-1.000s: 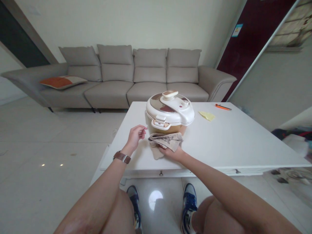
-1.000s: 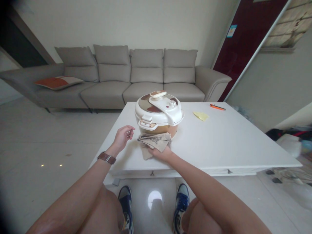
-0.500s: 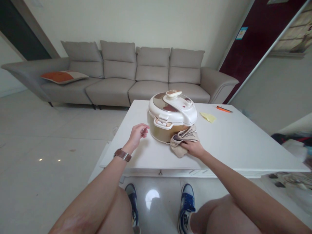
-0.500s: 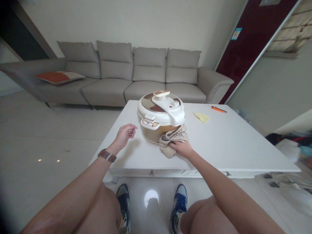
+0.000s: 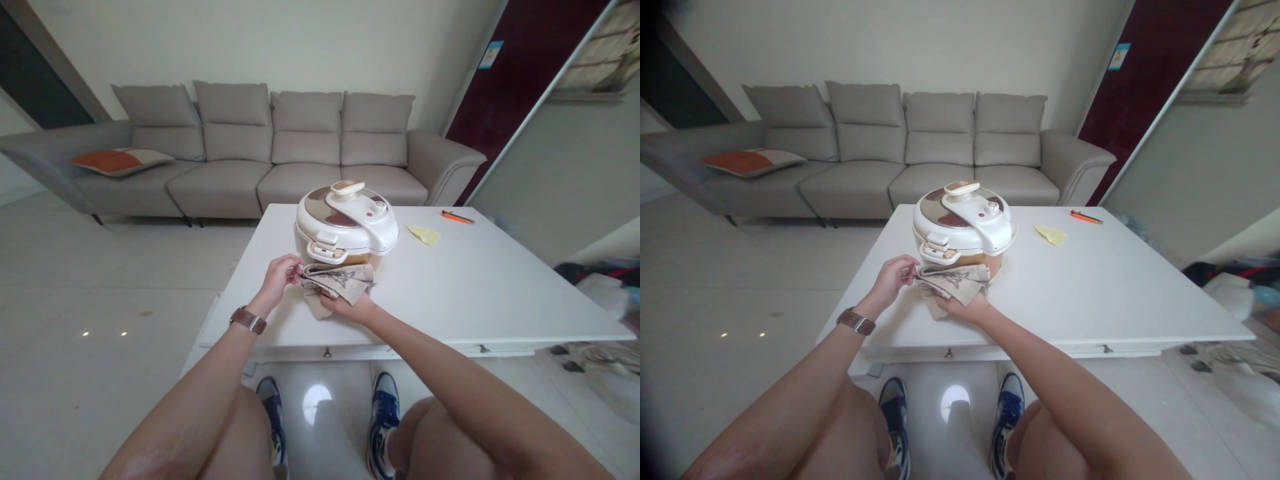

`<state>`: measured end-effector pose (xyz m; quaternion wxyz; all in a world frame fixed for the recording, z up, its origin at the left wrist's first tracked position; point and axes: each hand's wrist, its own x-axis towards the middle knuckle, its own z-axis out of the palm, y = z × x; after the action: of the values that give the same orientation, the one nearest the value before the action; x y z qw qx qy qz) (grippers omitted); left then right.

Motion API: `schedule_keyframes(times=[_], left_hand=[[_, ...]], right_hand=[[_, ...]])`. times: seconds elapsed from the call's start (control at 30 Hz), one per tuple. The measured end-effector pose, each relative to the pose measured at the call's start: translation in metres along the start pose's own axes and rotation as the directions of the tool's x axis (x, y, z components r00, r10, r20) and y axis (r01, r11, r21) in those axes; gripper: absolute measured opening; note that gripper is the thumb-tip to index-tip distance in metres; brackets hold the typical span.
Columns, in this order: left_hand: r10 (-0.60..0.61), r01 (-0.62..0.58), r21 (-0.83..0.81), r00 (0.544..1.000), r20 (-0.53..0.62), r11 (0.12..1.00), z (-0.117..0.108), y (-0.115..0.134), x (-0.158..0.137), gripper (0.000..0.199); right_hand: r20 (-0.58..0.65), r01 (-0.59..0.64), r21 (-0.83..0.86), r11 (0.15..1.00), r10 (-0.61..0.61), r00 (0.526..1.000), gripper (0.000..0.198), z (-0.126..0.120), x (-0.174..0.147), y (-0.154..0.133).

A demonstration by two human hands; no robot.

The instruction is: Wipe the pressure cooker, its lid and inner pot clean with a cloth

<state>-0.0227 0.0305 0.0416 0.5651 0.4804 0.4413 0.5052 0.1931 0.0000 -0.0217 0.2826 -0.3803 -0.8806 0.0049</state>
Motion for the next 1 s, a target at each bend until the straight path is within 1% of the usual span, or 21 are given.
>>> schedule_keyframes(times=[0.13, 0.2, 0.3, 0.37, 0.43, 0.5, 0.53, 0.6, 0.67, 0.73, 0.83, 0.87, 0.93, 0.97, 1.0], left_hand=[[0.005, -0.005, -0.005, 1.0, -0.002, 1.0, 0.002, 0.0, 0.001, 0.02], [0.009, -0.009, -0.01, 1.0, -0.002, 1.0, 0.002, 0.001, 0.001, 0.02], [0.018, -0.018, -0.014, 1.0, 0.01, 1.0, 0.002, 0.001, 0.0, 0.019], [0.026, -0.026, -0.016, 1.0, 0.018, 1.0, 0.001, 0.002, 0.0, 0.019], [0.033, -0.032, -0.02, 0.999, 0.022, 0.999, 0.001, 0.002, -0.001, 0.019], [0.04, -0.04, -0.021, 0.999, 0.025, 0.999, 0.002, 0.003, -0.001, 0.018], [0.044, -0.043, -0.019, 0.999, 0.025, 0.999, 0.002, 0.003, -0.001, 0.018], [0.044, -0.044, -0.014, 0.999, 0.025, 0.999, 0.002, 0.002, -0.001, 0.018], [0.038, -0.038, -0.013, 0.999, 0.023, 0.999, 0.002, 0.001, -0.001, 0.018], [0.034, -0.033, -0.019, 0.999, 0.022, 0.999, 0.002, 0.001, 0.0, 0.019], [0.029, -0.029, -0.02, 0.999, 0.021, 0.999, 0.003, 0.001, -0.001, 0.019], [0.027, -0.027, -0.018, 0.999, 0.019, 0.999, 0.003, 0.001, -0.002, 0.019], [0.024, -0.024, -0.012, 1.0, 0.015, 1.0, 0.003, 0.003, -0.003, 0.019], [0.022, -0.022, -0.009, 1.0, 0.015, 1.0, 0.002, 0.003, -0.004, 0.02], [0.021, -0.021, -0.006, 1.0, 0.016, 1.0, 0.002, 0.004, -0.004, 0.02]], right_hand=[[0.014, -0.037, 0.14, 0.989, 0.035, 0.999, 0.048, -0.015, -0.017, 0.013], [0.042, -0.059, 0.132, 0.99, 0.054, 0.998, 0.048, -0.026, -0.03, 0.024], [0.07, -0.041, 0.026, 0.999, 0.039, 0.997, 0.038, -0.044, -0.052, 0.044], [0.073, 0.002, -0.047, 0.999, 0.001, 0.997, 0.035, -0.057, -0.064, 0.056], [0.031, 0.037, -0.22, 0.975, -0.031, 0.999, 0.035, -0.069, -0.071, 0.063], [-0.037, 0.026, -0.371, 0.928, -0.043, 0.998, 0.033, -0.08, -0.072, 0.065], [-0.073, 0.018, -0.415, 0.91, -0.054, 0.996, 0.031, -0.085, -0.07, 0.062], [-0.135, 0.044, -0.458, 0.888, -0.119, 0.984, 0.028, -0.092, -0.061, 0.051], [-0.199, 0.097, -0.479, 0.873, -0.216, 0.956, 0.027, -0.097, -0.048, 0.034], [-0.304, 0.1, -0.463, 0.881, -0.264, 0.915, 0.029, -0.103, -0.034, 0.014], [-0.52, 0.007, -0.416, 0.909, -0.244, 0.819, 0.033, -0.115, -0.012, -0.011], [-0.57, -0.023, -0.409, 0.912, -0.235, 0.787, 0.034, -0.121, -0.006, -0.017], [-0.653, -0.087, -0.401, 0.912, -0.217, 0.726, 0.033, -0.133, 0.004, -0.025], [-0.679, -0.116, -0.401, 0.908, -0.21, 0.704, 0.032, -0.139, 0.008, -0.026], [-0.695, -0.146, -0.4, 0.905, -0.195, 0.693, 0.032, -0.144, 0.012, -0.027]])
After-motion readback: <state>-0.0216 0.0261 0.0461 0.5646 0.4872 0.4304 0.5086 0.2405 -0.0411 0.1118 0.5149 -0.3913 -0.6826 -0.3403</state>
